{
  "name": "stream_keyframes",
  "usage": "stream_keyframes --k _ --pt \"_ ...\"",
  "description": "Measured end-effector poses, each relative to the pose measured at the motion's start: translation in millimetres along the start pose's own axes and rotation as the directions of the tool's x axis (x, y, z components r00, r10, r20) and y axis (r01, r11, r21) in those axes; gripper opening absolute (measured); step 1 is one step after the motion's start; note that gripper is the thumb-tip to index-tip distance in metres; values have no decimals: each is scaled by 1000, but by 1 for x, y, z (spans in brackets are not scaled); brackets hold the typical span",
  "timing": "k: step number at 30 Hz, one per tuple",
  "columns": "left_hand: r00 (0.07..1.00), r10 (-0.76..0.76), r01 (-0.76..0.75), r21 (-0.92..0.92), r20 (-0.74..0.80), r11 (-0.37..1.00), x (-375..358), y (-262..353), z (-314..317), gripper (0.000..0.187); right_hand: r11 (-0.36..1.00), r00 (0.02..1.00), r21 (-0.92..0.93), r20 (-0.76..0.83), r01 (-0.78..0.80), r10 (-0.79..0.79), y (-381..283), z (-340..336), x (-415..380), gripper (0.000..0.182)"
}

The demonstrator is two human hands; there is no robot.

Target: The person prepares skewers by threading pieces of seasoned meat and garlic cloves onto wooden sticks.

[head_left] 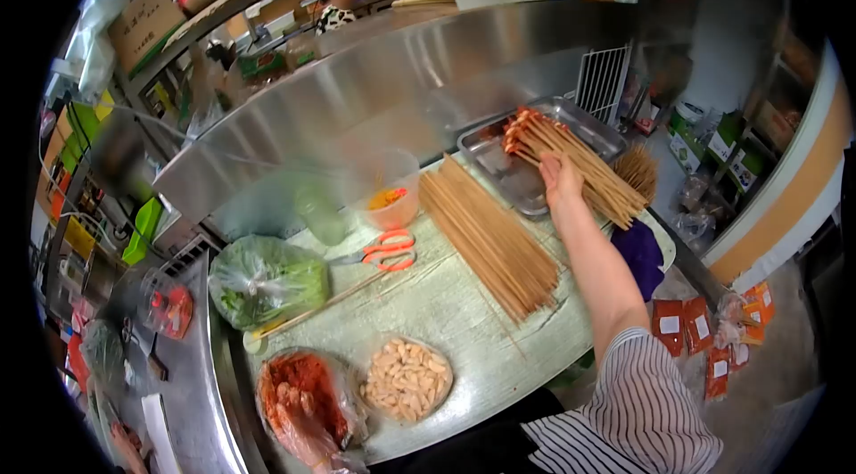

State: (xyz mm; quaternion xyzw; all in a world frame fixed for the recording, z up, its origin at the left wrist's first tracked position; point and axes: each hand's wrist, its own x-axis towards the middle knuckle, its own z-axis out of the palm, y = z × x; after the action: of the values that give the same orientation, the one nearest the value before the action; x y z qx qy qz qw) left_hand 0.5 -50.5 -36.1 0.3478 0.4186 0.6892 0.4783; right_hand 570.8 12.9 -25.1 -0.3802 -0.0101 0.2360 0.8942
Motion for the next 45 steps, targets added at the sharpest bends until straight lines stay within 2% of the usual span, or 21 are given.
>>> stream_keyframes --k 9,11,13,14,15,16,17,18,19,20,21,23,27,29,33,34,35,37,39,44,45 --pt "995 38 -48 112 90 993 6 -6 -4 47 993 997 -90 13 -71 72 9 -10 -16 26" --pt "999 18 -17 8 -51 1000 -4 0 17 37 998 998 -40 -32 -52 51 15 -14 -11 29" --pt "988 41 -37 -28 148 999 -4 8 23 37 983 988 100 -14 -152 155 9 -12 -16 53" --pt "981 47 -33 -76 189 997 0 6 20 35 935 949 175 -13 -308 315 5 -8 -21 62" --pt "973 57 -31 -117 223 993 5 2 14 34 905 908 100 117 -414 403 7 -14 -24 65" --pt "988 25 -6 -124 152 992 1 6 18 33 875 833 -43 286 -482 473 8 -19 -33 56" --pt "998 4 6 -143 69 990 -5 8 27 31 848 776 -210 343 -486 529 1 -9 -61 43" --pt "999 -12 18 -153 40 988 -5 5 29 31 834 755 -314 363 -453 547 6 -9 -79 30" --pt "1000 -20 21 -165 3 986 -5 5 27 31 845 687 -359 494 -397 533 6 -11 -103 21" --pt "999 -17 11 -170 -33 985 -8 6 27 32 860 750 -397 448 -322 488 3 1 -142 13" --pt "998 -30 19 -172 -61 985 -11 6 27 33 832 682 -493 519 -253 515 -1 2 -168 10" --pt "1000 -5 5 -208 1 978 -13 6 26 34 792 678 -596 528 -134 512 11 -9 -210 9" --pt "999 -33 28 -214 -18 976 -14 8 29 34 816 677 -577 589 -29 441 42 -46 -261 10" --pt "1000 -2 2 -199 -2 980 -14 7 28 34 711 689 -695 568 110 450 56 -70 -262 9" --pt "999 -19 22 -108 28 994 -4 1 15 38 736 652 -616 685 281 325 51 -58 -263 19" --pt "999 -30 31 -65 17 997 -3 -2 14 40 789 675 -555 690 263 261 50 -50 -264 28" --pt "999 -36 36 -29 7 999 -3 0 16 43 763 636 -504 755 405 162 43 -37 -263 40" --pt "992 -69 75 -50 102 996 -3 4 15 46 803 535 -394 837 447 114 15 -2 -265 60" --pt "994 -47 48 -16 103 999 -11 16 35 48 835 517 -265 856 483 -28 -2 32 -272 68" --pt "993 -62 61 15 100 998 -1 4 22 54 927 676 -205 734 313 -65 8 80 -256 74" --pt "992 -72 70 24 105 997 -2 2 21 54 893 564 -113 807 437 -174 -6 91 -270 72"
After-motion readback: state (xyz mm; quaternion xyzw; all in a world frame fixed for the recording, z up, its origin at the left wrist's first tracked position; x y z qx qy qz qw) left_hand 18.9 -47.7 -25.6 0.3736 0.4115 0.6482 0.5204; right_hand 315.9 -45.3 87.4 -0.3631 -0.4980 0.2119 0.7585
